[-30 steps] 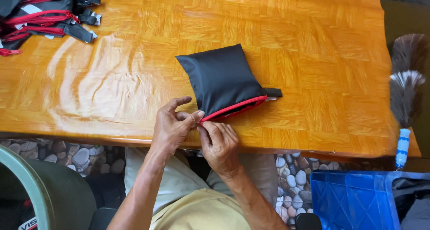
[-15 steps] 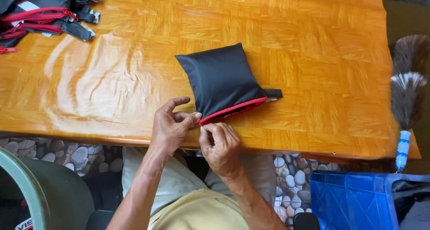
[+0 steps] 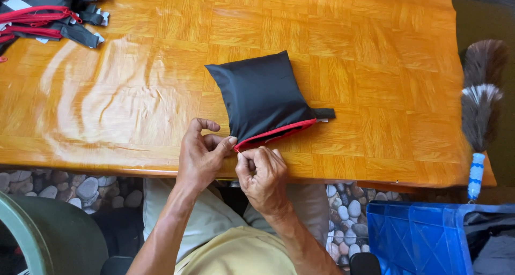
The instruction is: The person folds a long black fabric item on a wooden table, rolling it into a compact bundle. They then place the bundle into a black drawstring pouch, secure it, and use a feather duster to clean the table surface before placing the pouch into a green bucket.
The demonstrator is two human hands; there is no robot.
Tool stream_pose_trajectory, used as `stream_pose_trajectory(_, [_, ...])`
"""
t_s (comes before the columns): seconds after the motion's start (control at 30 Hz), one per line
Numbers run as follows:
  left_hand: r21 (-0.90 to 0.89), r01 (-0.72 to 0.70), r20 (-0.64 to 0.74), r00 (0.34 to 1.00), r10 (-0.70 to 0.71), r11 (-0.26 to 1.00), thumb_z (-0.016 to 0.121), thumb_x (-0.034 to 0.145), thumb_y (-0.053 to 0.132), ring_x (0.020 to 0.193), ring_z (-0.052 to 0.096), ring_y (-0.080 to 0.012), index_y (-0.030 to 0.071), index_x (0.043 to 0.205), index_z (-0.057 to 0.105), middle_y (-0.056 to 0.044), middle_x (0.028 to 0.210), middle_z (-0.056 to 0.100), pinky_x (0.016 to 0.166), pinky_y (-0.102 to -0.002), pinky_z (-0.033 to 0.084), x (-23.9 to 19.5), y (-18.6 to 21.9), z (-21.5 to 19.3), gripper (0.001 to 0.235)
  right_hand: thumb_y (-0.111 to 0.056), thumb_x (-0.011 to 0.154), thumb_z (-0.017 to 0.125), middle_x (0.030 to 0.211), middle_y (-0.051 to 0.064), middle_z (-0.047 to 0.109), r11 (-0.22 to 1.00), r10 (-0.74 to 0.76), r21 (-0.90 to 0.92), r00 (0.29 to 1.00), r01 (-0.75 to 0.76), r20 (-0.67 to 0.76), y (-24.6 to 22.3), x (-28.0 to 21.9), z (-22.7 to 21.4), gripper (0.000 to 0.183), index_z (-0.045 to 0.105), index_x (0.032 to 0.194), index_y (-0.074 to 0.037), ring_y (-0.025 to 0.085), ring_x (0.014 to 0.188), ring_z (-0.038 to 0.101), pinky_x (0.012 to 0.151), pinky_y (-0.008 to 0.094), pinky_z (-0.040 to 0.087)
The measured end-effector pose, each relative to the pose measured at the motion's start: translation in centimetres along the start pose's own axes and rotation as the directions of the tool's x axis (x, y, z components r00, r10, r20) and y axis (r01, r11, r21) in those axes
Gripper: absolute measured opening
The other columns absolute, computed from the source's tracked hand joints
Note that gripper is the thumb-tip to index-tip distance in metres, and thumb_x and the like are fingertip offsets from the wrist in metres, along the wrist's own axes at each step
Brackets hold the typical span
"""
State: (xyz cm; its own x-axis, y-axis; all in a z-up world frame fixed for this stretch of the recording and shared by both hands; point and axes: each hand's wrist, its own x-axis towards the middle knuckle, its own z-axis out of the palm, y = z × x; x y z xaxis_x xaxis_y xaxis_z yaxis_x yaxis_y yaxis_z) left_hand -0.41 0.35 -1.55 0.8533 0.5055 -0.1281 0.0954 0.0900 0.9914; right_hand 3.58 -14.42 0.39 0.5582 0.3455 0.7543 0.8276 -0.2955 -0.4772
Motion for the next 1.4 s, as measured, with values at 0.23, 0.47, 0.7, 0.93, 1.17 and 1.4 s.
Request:
stream_pose_trajectory(0.23, [-0.057,0.01,0.06,0.998,-0.007,0.998,0.081,0.086,0.009,0.07,0.073,-0.0222,0.001,0.115,0.051,-0.021,0.081,0.075,0.065,-0.033,0.064,0.2,-0.1,-0.3,0.043,-0.009,0.093,0.066,0.056,0.002,0.045,1.0,0.011,-0.002,0.999,-0.011,0.037,0.2,-0.4,0.6,0.017,0.062,0.076,-0.009,0.025,0.05,0.056,0.054,0.033,0.049])
stream_pose_trajectory(0.47, [-0.022,0.016,0.117,0.993,-0.013,1.0,0.078,0.089,0.007,0.073,0.076,-0.0247,0.002,0.11,0.047,-0.023,0.084,0.075,0.068,-0.035,0.066,0.7,-0.8,-0.7,0.037,-0.01,0.094,0.066,0.056,0.002,0.045,0.997,0.062,-0.048,0.998,-0.061,0.029,0.7,-0.8,0.0,0.018,0.061,0.077,-0.009,0.026,0.05,0.057,0.054,0.034,0.049])
stream_pose_trajectory(0.7, [0.022,0.058,0.15,0.987,-0.061,0.998,0.07,0.094,0.009,0.074,0.078,-0.0297,0.0,0.118,0.045,-0.027,0.087,0.073,0.067,-0.041,0.067,-0.2,2.1,-0.4,0.036,-0.011,0.094,0.067,0.056,0.003,0.05,0.992,0.124,-0.015,0.992,-0.123,0.028,1.0,-0.5,-0.6,0.015,0.064,0.079,-0.009,0.026,0.053,0.06,0.058,0.034,0.051])
stream_pose_trajectory(0.93, [0.056,0.135,0.134,0.981,-0.142,0.989,0.078,0.089,0.009,0.066,0.074,-0.0239,0.0,0.119,0.046,-0.022,0.079,0.074,0.064,-0.034,0.065,0.3,2.5,0.0,0.045,-0.014,0.095,0.067,0.059,0.003,0.051,0.989,0.121,-0.087,0.992,-0.119,0.018,1.3,-0.4,-0.8,0.014,0.063,0.081,-0.012,0.026,0.056,0.061,0.062,0.034,0.05])
stream_pose_trajectory(1.17, [-0.004,0.135,0.091,0.987,-0.134,0.991,0.079,0.087,0.004,0.061,0.072,-0.024,-0.004,0.109,0.048,-0.023,0.074,0.071,0.059,-0.034,0.064,0.2,2.2,-0.3,0.038,-0.015,0.093,0.068,0.058,0.001,0.054,0.966,0.167,-0.195,0.986,-0.168,-0.019,4.1,-1.0,-2.6,0.012,0.064,0.081,-0.013,0.025,0.057,0.063,0.063,0.034,0.049])
stream_pose_trajectory(1.4, [-0.007,0.112,0.072,0.991,-0.112,0.994,0.08,0.086,0.002,0.059,0.073,-0.0254,-0.004,0.101,0.05,-0.024,0.072,0.07,0.058,-0.036,0.064,0.2,1.8,-0.7,0.034,-0.017,0.092,0.071,0.058,0.003,0.059,0.938,0.239,-0.247,0.97,-0.242,-0.044,6.4,-1.5,-5.3,0.013,0.065,0.081,-0.013,0.027,0.059,0.066,0.063,0.035,0.05])
